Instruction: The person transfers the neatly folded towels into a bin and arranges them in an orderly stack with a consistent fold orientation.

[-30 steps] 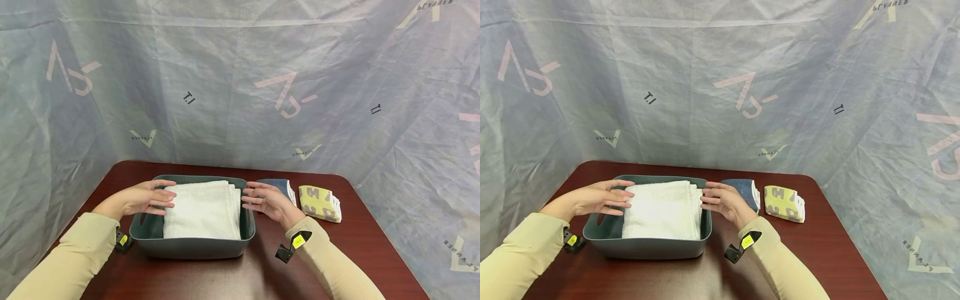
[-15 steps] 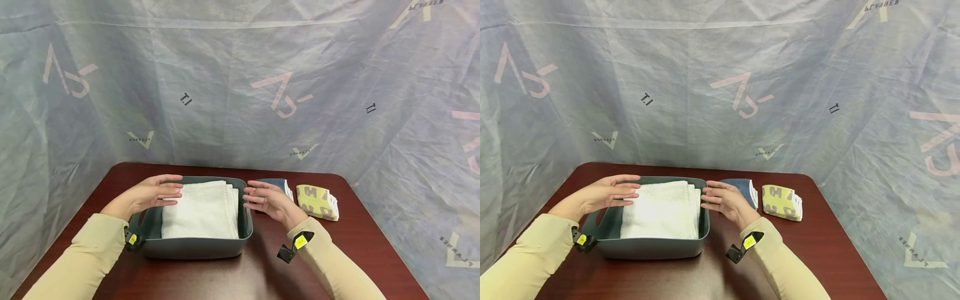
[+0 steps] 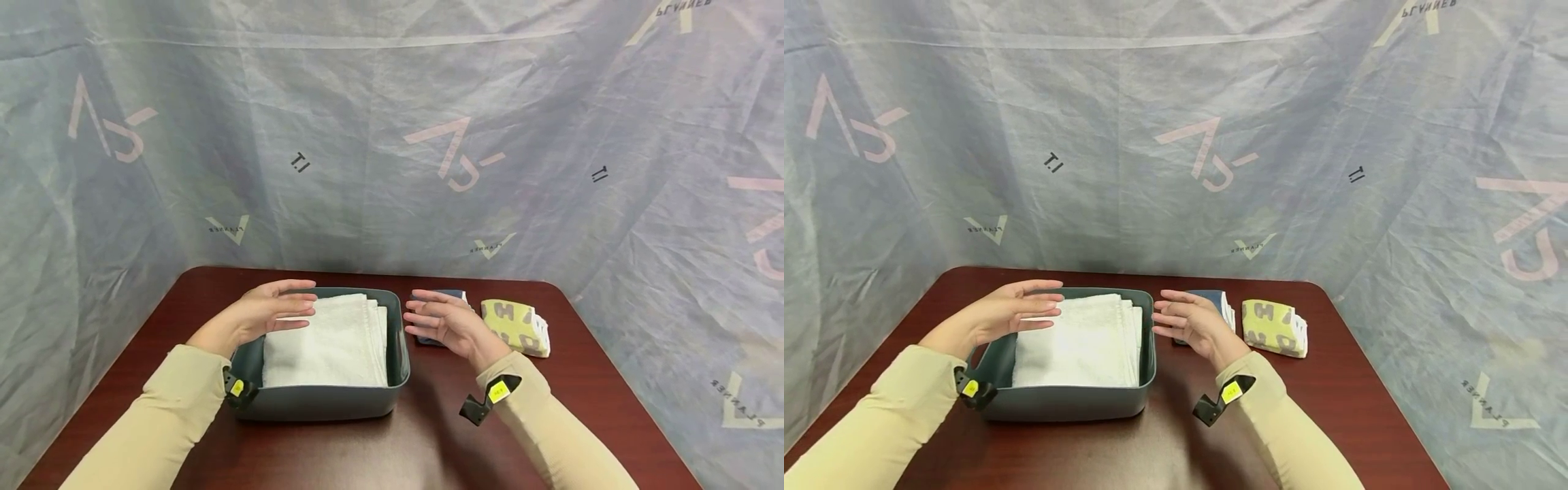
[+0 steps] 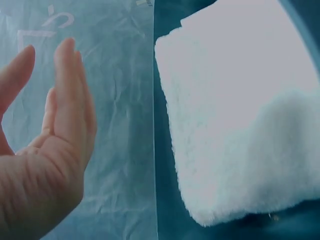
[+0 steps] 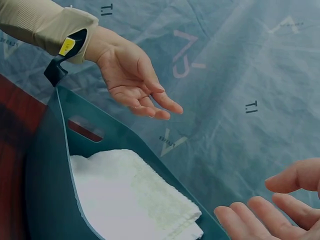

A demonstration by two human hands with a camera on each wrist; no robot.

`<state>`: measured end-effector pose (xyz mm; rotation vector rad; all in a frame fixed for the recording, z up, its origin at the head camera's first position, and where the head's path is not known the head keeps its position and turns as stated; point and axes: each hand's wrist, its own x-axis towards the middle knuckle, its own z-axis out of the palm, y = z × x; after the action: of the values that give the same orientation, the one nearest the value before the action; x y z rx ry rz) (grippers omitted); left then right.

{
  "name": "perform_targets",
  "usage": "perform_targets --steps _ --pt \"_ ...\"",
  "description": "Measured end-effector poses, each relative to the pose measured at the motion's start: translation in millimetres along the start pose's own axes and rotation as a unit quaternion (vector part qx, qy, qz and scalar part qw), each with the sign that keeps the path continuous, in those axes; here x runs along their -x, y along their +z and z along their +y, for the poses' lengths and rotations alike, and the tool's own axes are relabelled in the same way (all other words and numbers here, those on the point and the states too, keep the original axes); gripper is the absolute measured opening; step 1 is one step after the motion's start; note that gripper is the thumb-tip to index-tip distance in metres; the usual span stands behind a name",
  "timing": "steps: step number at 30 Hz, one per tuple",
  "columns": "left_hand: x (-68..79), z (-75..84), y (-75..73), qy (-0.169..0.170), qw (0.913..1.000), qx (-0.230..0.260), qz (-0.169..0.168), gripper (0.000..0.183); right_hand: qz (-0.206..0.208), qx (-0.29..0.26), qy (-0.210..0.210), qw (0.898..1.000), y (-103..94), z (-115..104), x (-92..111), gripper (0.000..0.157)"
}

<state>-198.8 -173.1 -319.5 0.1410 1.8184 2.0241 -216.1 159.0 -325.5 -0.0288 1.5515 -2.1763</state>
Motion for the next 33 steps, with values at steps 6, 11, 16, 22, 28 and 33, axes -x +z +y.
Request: perform_targets --steps 6,11,16,22,28,33 --pt "-7.2 0.5 11.1 -0.002 1.0000 0.008 0.003 0.062 0.010 -0.004 0.001 1.000 -5.3 -3 3 0.054" --pt "-11.1 2.3 18.7 0.001 1.0000 0.004 0.000 0.062 0.014 -0.007 0.000 1.000 -9.3 -4 5 0.054" --pt "-15.5 2.0 25.0 0.005 0.9999 0.004 0.008 0.060 0.014 -0.005 -0.001 1.000 -11.9 -5 5 0.055" --pt "-20.5 2.5 31.7 0.004 0.9998 0.007 0.016 0.059 0.022 0.001 -0.006 1.000 -14.9 -6 6 0.055" --pt "-22.8 3.6 37.7 0.003 0.9999 0.010 0.013 0.058 0.033 0.005 -0.009 0.999 -17.2 -7 7 0.052" --pt "-25.0 3.7 43.1 0.002 0.9998 0.009 0.018 0.057 0.033 0.003 -0.012 0.999 -20.2 -8 9 0.053"
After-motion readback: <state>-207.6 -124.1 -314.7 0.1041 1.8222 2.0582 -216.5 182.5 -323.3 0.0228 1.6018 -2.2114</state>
